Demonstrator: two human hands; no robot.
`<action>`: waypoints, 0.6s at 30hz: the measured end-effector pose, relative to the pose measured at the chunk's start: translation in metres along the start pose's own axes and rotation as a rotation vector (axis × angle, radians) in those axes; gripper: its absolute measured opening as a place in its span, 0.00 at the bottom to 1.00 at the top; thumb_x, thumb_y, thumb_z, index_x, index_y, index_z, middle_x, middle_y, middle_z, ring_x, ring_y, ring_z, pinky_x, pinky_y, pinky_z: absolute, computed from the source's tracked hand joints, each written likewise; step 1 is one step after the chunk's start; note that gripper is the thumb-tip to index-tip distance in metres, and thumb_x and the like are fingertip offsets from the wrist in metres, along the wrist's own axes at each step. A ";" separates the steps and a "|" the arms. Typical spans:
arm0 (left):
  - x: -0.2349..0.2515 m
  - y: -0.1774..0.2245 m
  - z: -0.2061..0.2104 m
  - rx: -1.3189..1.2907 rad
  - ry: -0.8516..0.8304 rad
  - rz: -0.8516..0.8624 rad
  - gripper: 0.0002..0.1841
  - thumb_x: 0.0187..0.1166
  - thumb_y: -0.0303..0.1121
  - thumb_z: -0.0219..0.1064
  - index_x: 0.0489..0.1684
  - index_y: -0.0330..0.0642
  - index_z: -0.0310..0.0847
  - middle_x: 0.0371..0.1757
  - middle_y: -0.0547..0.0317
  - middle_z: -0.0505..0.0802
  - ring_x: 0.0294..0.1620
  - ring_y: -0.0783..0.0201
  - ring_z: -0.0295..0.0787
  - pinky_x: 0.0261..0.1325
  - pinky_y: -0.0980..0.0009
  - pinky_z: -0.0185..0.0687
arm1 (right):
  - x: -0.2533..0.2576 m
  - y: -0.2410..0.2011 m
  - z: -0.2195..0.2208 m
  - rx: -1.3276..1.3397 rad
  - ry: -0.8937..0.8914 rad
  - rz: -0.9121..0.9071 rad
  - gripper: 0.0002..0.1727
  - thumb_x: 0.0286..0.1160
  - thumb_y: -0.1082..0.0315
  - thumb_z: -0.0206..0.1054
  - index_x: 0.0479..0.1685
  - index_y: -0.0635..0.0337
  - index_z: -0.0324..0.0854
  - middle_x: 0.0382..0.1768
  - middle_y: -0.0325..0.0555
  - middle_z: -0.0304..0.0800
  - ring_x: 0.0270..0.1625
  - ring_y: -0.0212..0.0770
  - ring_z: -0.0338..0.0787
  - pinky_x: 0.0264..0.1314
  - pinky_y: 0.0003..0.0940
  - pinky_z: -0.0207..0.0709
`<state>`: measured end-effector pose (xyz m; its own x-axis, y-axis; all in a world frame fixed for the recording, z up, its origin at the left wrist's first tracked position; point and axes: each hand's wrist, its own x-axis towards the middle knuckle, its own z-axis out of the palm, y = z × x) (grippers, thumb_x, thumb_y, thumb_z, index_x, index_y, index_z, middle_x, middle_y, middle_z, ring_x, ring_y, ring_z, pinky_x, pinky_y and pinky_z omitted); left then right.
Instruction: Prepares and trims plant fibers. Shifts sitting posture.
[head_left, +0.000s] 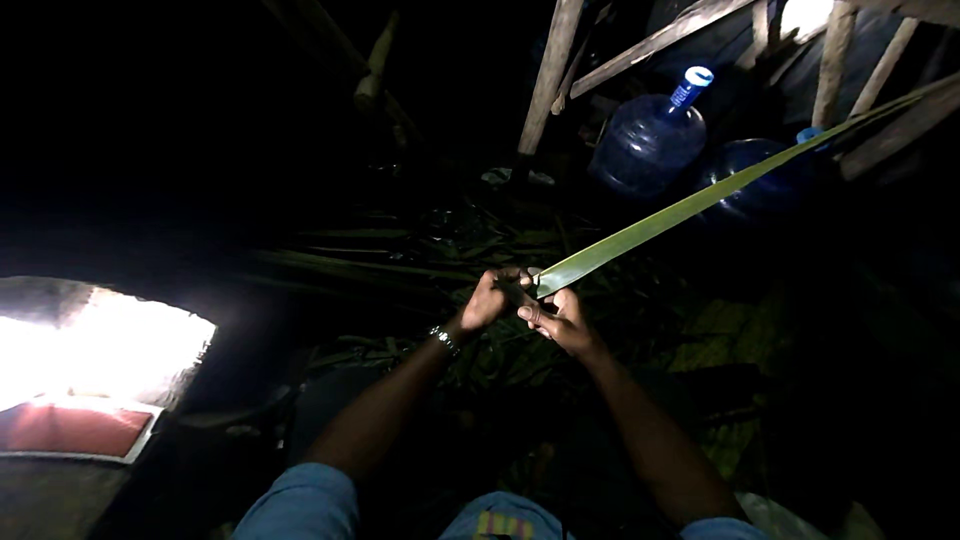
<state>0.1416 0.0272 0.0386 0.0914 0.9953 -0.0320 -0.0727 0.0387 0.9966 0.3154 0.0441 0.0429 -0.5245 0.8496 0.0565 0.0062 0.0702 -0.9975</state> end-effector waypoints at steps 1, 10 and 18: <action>0.000 0.000 -0.001 -0.014 -0.020 0.005 0.10 0.85 0.25 0.56 0.38 0.37 0.85 0.23 0.65 0.86 0.20 0.78 0.76 0.23 0.81 0.71 | -0.001 0.001 -0.002 -0.042 0.017 -0.047 0.24 0.69 0.71 0.75 0.63 0.69 0.75 0.30 0.31 0.88 0.25 0.20 0.81 0.28 0.15 0.76; -0.002 0.008 -0.007 -0.070 -0.108 -0.007 0.13 0.83 0.23 0.53 0.39 0.40 0.87 0.28 0.68 0.88 0.22 0.81 0.75 0.23 0.83 0.69 | -0.001 0.003 -0.019 -0.208 0.035 -0.203 0.10 0.73 0.74 0.69 0.50 0.70 0.83 0.34 0.31 0.91 0.33 0.16 0.84 0.40 0.14 0.80; -0.002 0.016 -0.009 -0.055 -0.132 -0.110 0.14 0.89 0.28 0.55 0.32 0.39 0.83 0.17 0.68 0.78 0.14 0.79 0.67 0.17 0.84 0.63 | 0.004 0.002 -0.041 -0.059 0.114 -0.156 0.11 0.69 0.80 0.59 0.45 0.61 0.84 0.28 0.25 0.86 0.24 0.16 0.75 0.30 0.16 0.72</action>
<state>0.1310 0.0265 0.0537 0.2310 0.9647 -0.1267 -0.1094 0.1552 0.9818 0.3479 0.0694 0.0431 -0.4234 0.8794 0.2177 -0.0159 0.2330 -0.9723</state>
